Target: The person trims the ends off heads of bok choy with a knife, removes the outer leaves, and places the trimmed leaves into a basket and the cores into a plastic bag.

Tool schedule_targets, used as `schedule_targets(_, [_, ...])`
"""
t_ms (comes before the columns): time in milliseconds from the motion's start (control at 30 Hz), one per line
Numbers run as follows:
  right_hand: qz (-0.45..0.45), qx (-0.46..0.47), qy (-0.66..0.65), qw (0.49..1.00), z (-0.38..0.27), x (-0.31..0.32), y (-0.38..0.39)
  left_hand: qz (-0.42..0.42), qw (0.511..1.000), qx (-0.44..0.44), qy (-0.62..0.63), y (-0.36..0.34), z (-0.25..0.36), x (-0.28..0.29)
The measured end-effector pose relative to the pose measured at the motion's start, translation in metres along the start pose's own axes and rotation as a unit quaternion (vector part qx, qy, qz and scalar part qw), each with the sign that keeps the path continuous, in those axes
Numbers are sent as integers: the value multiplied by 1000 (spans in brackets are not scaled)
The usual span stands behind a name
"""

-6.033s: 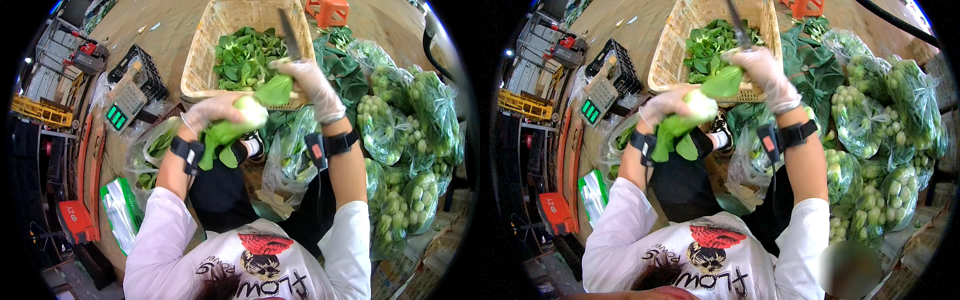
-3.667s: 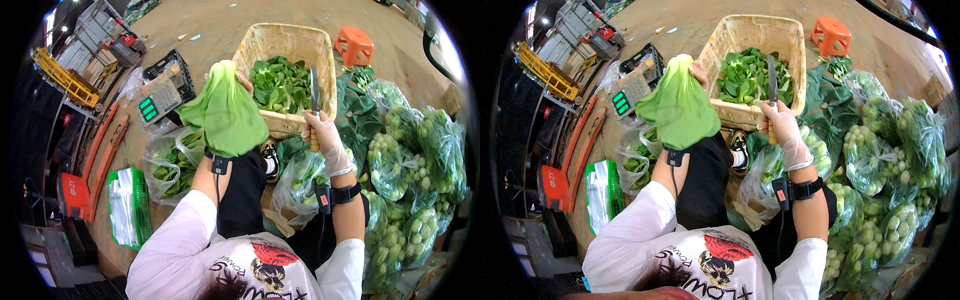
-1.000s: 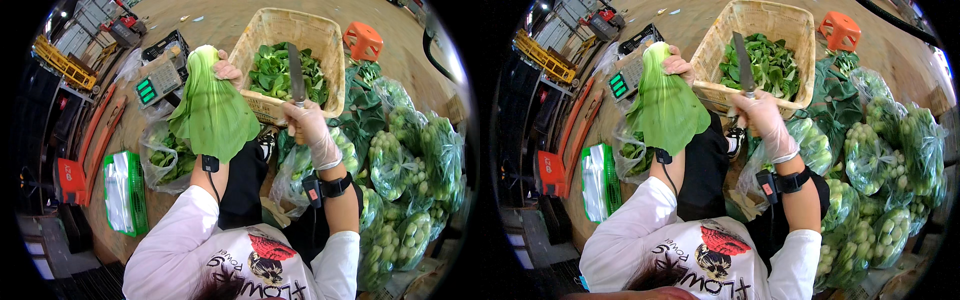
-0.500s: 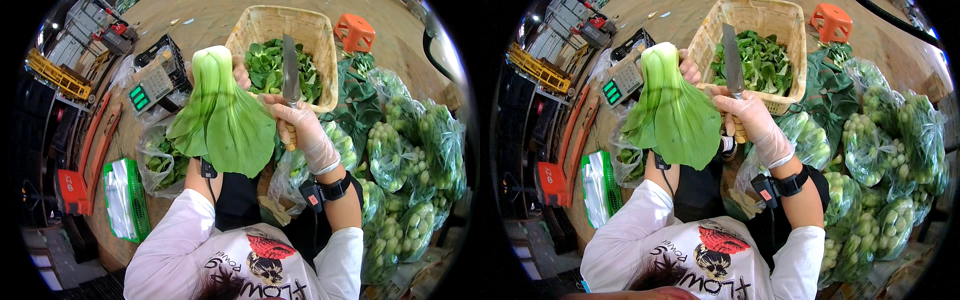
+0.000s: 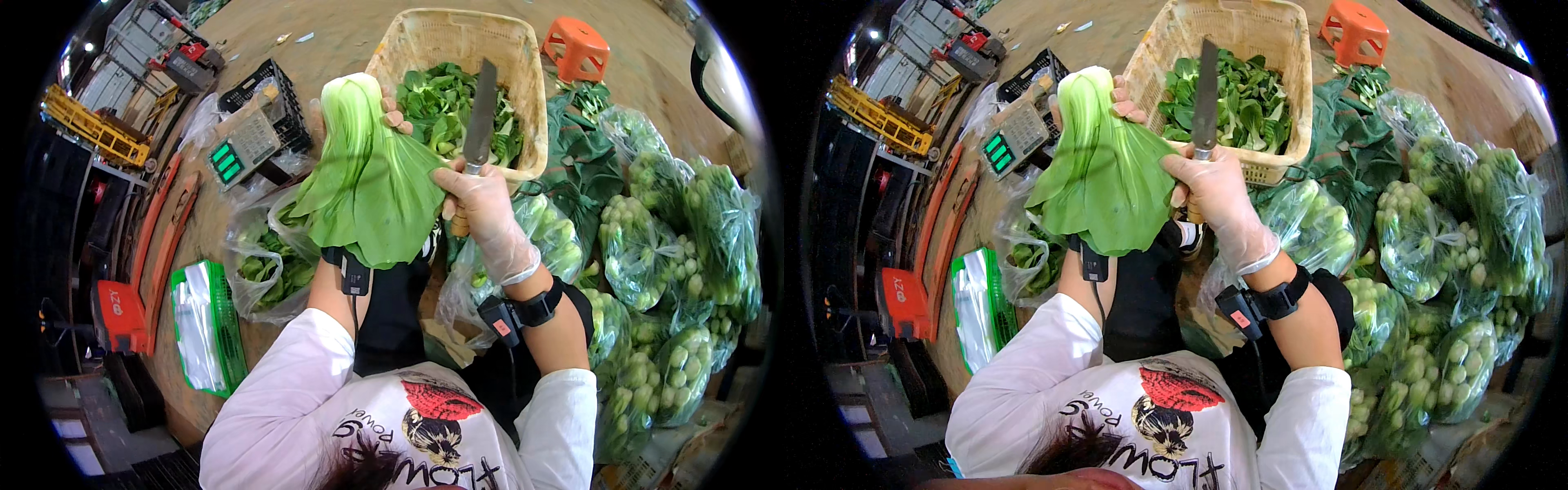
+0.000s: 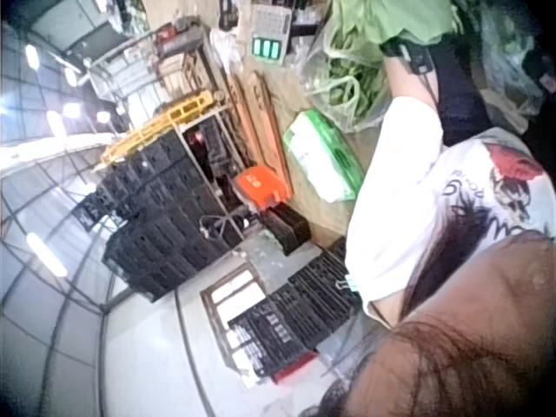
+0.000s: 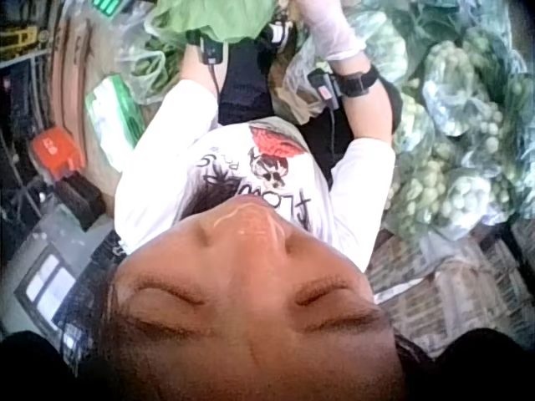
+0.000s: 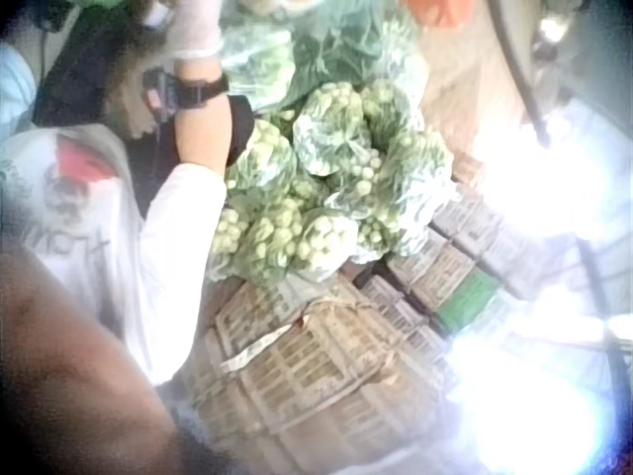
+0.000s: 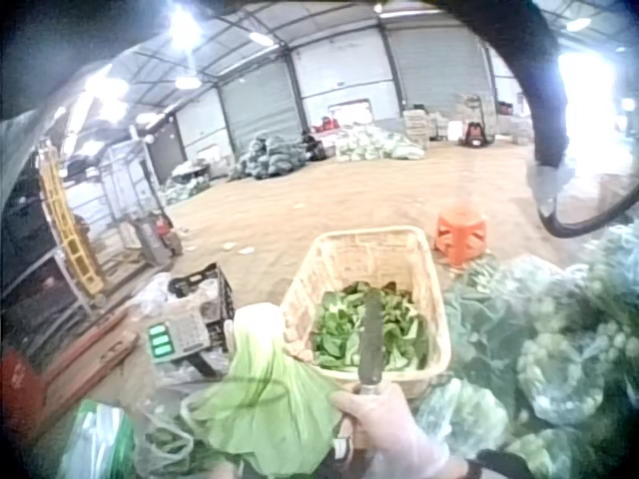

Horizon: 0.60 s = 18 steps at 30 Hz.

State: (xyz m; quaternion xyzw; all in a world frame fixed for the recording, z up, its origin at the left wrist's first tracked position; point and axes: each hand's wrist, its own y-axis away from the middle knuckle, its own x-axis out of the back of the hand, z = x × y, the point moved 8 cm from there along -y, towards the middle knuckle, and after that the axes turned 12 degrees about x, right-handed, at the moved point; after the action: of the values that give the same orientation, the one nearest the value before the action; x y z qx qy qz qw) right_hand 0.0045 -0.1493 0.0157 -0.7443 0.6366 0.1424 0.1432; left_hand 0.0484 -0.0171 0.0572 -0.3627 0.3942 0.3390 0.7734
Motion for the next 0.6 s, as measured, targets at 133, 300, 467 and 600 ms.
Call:
schedule_targets(133, [61, 21, -24, 998, -18, 20, -9, -72, 973, -101, 196, 14, 32, 13])
schedule_targets(300, [193, 276, 97, 937, -62, 89, -54, -147, 958, -84, 232, 16, 42, 29])
schedule_targets(467, [31, 66, 699, 711, 13, 124, -98, -144, 974, -31, 171, 28, 31, 18])
schedule_targets(600, [69, 121, 661, 737, -2, 143, -94, -100, 993, -38, 56, 63, 40, 10])
